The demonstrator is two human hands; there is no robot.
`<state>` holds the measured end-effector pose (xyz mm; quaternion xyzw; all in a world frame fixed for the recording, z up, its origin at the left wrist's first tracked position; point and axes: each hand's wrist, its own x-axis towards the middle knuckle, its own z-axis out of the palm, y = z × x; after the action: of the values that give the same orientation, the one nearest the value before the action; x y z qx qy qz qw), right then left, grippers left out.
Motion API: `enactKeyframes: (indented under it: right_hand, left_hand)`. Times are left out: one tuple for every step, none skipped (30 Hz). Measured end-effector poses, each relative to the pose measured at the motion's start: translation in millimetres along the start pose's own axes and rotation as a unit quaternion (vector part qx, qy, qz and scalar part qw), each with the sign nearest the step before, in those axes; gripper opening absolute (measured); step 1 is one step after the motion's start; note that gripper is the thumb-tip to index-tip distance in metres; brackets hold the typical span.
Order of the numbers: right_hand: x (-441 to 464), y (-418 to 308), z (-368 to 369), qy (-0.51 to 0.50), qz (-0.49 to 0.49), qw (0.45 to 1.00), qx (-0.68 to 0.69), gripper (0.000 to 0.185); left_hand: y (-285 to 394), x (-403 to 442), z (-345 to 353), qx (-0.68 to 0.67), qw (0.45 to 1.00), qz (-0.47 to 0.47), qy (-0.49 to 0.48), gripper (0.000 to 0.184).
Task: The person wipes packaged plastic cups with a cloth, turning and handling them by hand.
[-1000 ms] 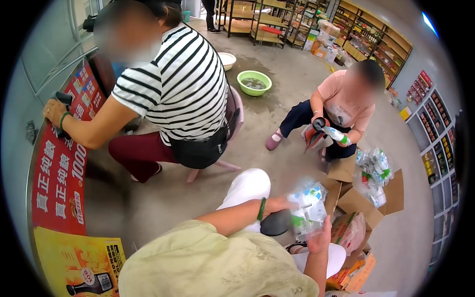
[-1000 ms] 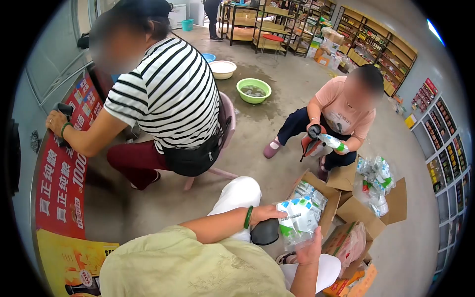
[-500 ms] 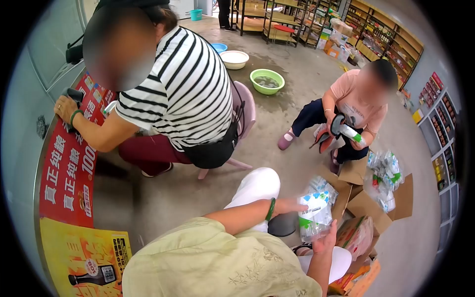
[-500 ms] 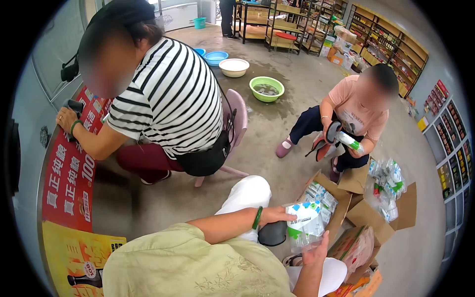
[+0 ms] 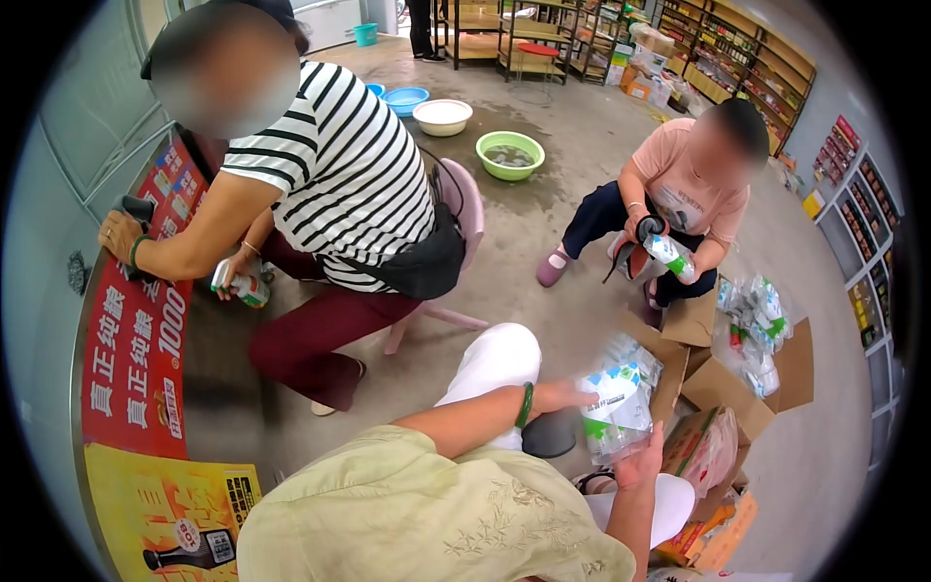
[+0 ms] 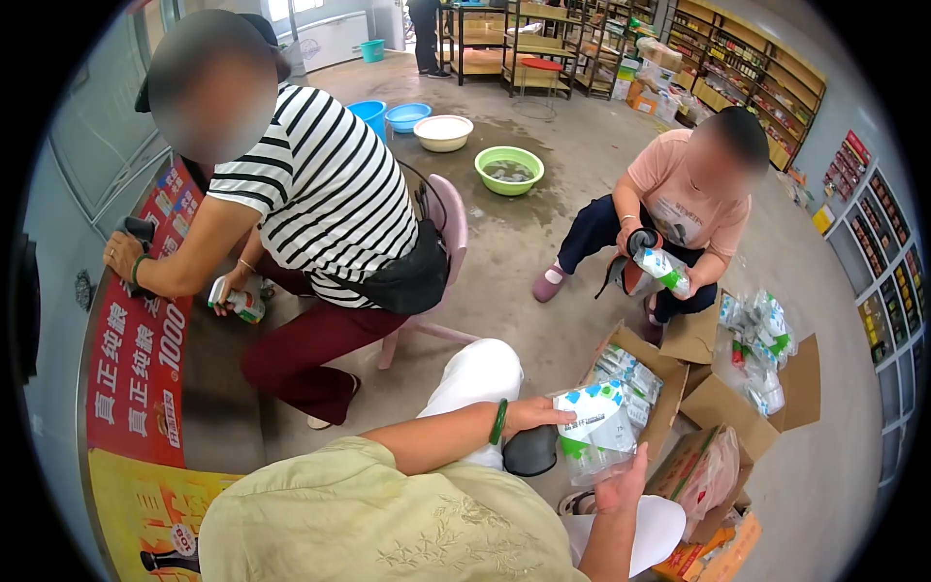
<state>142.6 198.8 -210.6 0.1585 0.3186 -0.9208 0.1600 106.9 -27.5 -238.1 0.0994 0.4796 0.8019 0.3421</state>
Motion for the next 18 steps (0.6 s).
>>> enactKeyframes:
  right_hand:
    - [0.2,0.4,0.1,-0.001,0.001,1.0,-0.001,0.058]
    - [0.4,0.7,-0.3,-0.001,-0.002,1.0,-0.003,0.058]
    - [0.4,1.1,-0.6,-0.002,-0.006,1.0,-0.005,0.058]
    - [0.7,1.3,-1.4,-0.002,-0.006,1.0,-0.005,0.058]
    - [1.1,1.3,-2.6,-0.003,-0.006,1.0,-0.006,0.058]
    - [0.7,2.0,-2.8,-0.002,-0.007,1.0,-0.007,0.058]
    - [0.5,2.2,-2.5,-0.002,-0.006,1.0,-0.008,0.058]
    - [0.8,1.7,-1.8,-0.004,-0.006,1.0,-0.008,0.058]
    - [0.8,1.3,-1.5,-0.006,-0.007,1.0,-0.009,0.057]
    - [1.1,1.1,-2.1,-0.005,-0.007,1.0,-0.009,0.057]
    - [1.7,1.2,-3.4,-0.01,-0.004,1.0,-0.008,0.057]
    - [1.8,1.0,-4.9,-0.014,-0.003,1.0,-0.007,0.057]
    - [0.7,1.0,-5.5,-0.01,-0.005,1.0,-0.007,0.057]
    - [0.7,1.5,-5.3,-0.015,-0.006,1.0,-0.007,0.057]
    - [1.2,2.0,-5.1,-0.02,-0.005,1.0,-0.006,0.057]
    - [1.1,2.2,-5.1,-0.016,-0.007,1.0,-0.005,0.057]
    - [1.2,2.1,-5.0,-0.011,-0.008,1.0,-0.006,0.057]
    - [1.1,2.2,-4.8,-0.005,-0.009,1.0,-0.006,0.058]
  left_hand:
    - [-0.2,-0.4,-0.1,0.008,1.0,0.01,0.002,0.052]
    - [-0.5,-0.4,-0.2,0.015,1.0,0.021,0.003,0.052]
    - [-1.9,0.2,-1.2,0.015,1.0,0.022,0.003,0.052]
    - [-4.7,1.9,-3.4,0.015,1.0,0.021,0.001,0.052]
    - [-7.4,3.7,-5.2,0.015,1.0,0.02,-0.001,0.051]
    - [-10.1,4.5,-7.0,0.014,1.0,0.021,-0.001,0.051]
    - [-11.8,5.5,-7.8,0.014,1.0,0.017,0.003,0.051]
    - [-13.3,6.9,-8.4,0.014,1.0,0.014,0.008,0.05]
    - [-14.6,7.9,-9.1,0.013,1.0,0.014,0.008,0.05]
    - [-14.6,8.3,-9.1,0.005,1.0,0.01,0.007,0.05]
    - [-14.7,8.7,-9.1,-0.002,1.0,0.006,0.006,0.049]
    - [-15.0,8.9,-9.0,-0.003,1.0,0.005,0.004,0.049]
    - [-15.1,8.2,-8.4,-0.003,1.0,0.014,0.002,0.049]
    - [-14.4,7.5,-8.1,-0.002,1.0,0.022,0.001,0.049]
    - [-13.6,7.0,-8.0,-0.002,1.0,0.02,-0.002,0.049]
    - [-12.9,6.4,-7.7,-0.003,1.0,0.016,-0.004,0.055]
    - [-11.8,5.9,-6.9,-0.004,1.0,0.012,-0.007,0.06]
    - [-10.8,5.1,-6.6,-0.005,1.0,0.01,-0.01,0.06]
